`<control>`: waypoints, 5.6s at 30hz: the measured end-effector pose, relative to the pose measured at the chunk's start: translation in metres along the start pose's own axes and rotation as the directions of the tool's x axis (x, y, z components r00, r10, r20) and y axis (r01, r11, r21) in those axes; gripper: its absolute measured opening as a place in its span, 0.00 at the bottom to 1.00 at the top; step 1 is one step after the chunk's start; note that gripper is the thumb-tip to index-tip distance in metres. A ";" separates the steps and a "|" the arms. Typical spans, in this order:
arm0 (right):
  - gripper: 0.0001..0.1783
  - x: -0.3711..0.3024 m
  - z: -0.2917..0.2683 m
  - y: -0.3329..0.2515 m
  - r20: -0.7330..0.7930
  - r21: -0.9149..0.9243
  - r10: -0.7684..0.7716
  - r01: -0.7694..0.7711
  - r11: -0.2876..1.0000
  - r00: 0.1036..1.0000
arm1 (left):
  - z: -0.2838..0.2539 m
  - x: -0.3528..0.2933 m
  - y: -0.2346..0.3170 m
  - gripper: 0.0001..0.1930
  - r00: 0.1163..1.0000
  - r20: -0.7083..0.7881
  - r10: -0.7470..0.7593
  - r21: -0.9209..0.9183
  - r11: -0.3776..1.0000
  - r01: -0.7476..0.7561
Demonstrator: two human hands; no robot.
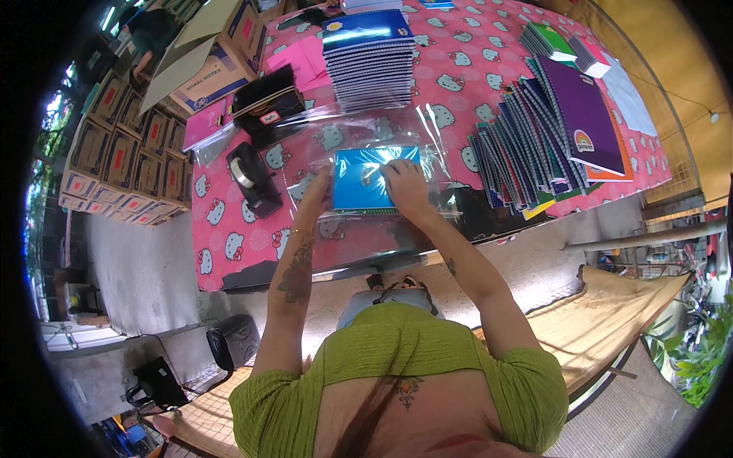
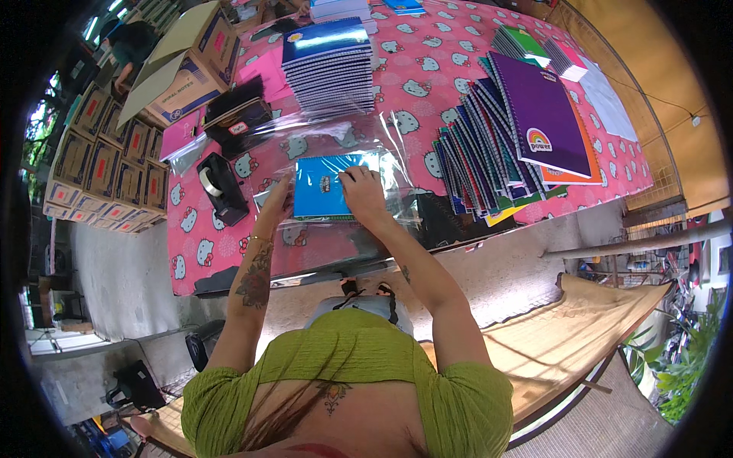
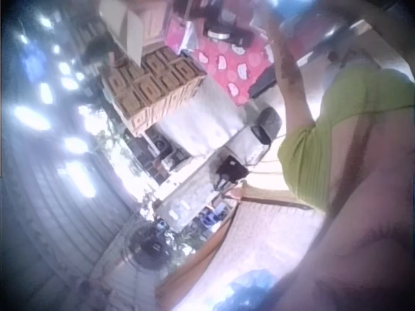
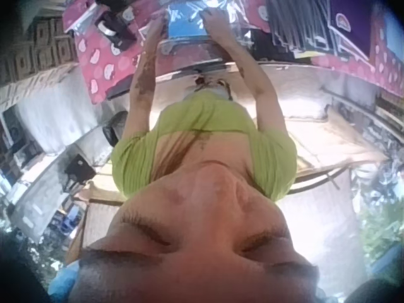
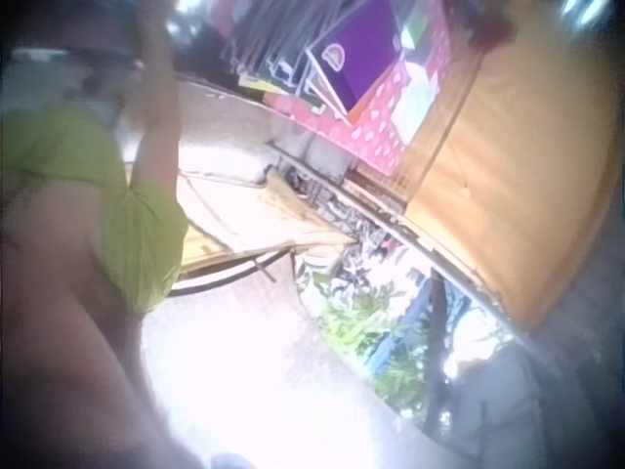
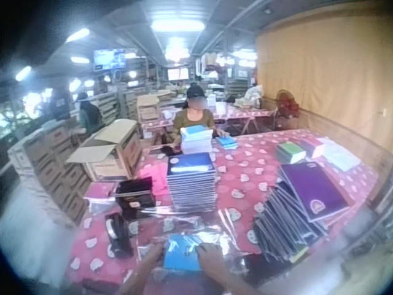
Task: The person organizes stacks of notebooks by color on a table and then places stacks into clear plastic bags, sealing them with tape.
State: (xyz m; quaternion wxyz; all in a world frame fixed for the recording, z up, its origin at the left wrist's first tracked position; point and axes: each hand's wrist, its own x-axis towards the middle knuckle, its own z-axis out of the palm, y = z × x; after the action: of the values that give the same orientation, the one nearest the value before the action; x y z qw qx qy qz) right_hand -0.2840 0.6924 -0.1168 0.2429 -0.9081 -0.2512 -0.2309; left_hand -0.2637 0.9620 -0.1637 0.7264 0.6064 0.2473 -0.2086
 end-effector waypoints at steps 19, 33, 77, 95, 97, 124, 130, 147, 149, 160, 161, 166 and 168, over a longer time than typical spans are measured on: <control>0.40 -0.060 0.004 -0.054 0.289 -0.173 0.092 -0.043 0.984 0.953 | 0.136 -0.061 -0.006 0.19 0.464 0.514 0.722 0.812 -0.236 -0.533; 0.39 -0.028 -0.044 -0.006 0.369 -0.205 -0.082 0.167 0.964 0.926 | 0.136 -0.067 -0.013 0.23 0.531 0.462 0.710 0.814 -0.103 -0.571; 0.33 -0.023 -0.058 0.002 0.267 -0.051 -0.058 0.074 0.996 0.962 | 0.136 -0.068 0.019 0.26 0.823 0.103 0.559 0.984 0.063 -0.167; 0.44 0.133 -0.077 0.115 0.852 0.417 0.073 -0.757 0.502 0.518 | 0.068 -0.133 0.023 0.18 0.680 -0.008 0.733 0.475 0.601 -0.642; 0.44 0.111 -0.080 0.108 0.858 0.411 0.076 -0.767 0.493 0.508 | 0.054 -0.103 0.025 0.20 0.704 -0.013 0.710 0.281 0.678 -0.679; 0.20 0.137 -0.119 -0.128 0.070 -0.066 -0.284 0.288 0.955 0.956 | -0.091 -0.150 0.058 0.08 0.602 -0.198 0.773 0.898 0.389 -0.205; 0.21 0.141 -0.113 -0.138 0.098 -0.064 -0.324 0.330 0.942 0.941 | 0.001 -0.136 0.139 0.13 0.466 0.341 0.816 0.212 0.416 -0.884; 0.17 0.180 -0.185 -0.034 0.337 0.160 -0.027 -0.029 0.987 0.941 | 0.063 -0.104 0.158 0.09 0.154 0.530 0.834 0.489 -0.152 -0.859; 0.15 0.153 -0.194 -0.041 0.232 0.184 -0.207 0.167 0.969 0.950 | 0.058 -0.096 0.152 0.08 0.138 0.469 0.873 0.525 -0.150 -0.838; 0.27 0.078 -0.125 0.010 0.189 0.538 -0.169 0.042 0.842 0.967 | 0.076 -0.101 0.151 0.12 0.232 0.466 0.854 0.526 -0.057 -0.848; 0.30 0.076 -0.116 0.011 0.287 0.469 -0.299 0.139 0.872 0.910 | 0.079 -0.097 0.152 0.12 0.208 0.484 0.850 0.510 -0.081 -0.856; 0.32 0.075 -0.101 -0.002 0.297 0.299 -0.382 0.294 0.908 0.875 | 0.085 -0.083 0.143 0.14 0.210 0.656 0.725 0.553 -0.273 -0.787; 0.29 0.074 -0.098 -0.004 0.270 0.331 -0.355 0.260 0.907 0.895 | 0.091 -0.080 0.139 0.27 0.251 0.564 0.787 0.644 -0.228 -0.731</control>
State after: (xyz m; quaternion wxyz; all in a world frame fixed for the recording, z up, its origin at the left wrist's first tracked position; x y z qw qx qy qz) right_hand -0.2586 0.6659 0.0002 0.2869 -0.8367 -0.4604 -0.0753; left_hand -0.2335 0.8975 0.0057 0.2741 0.8896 -0.2985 0.2107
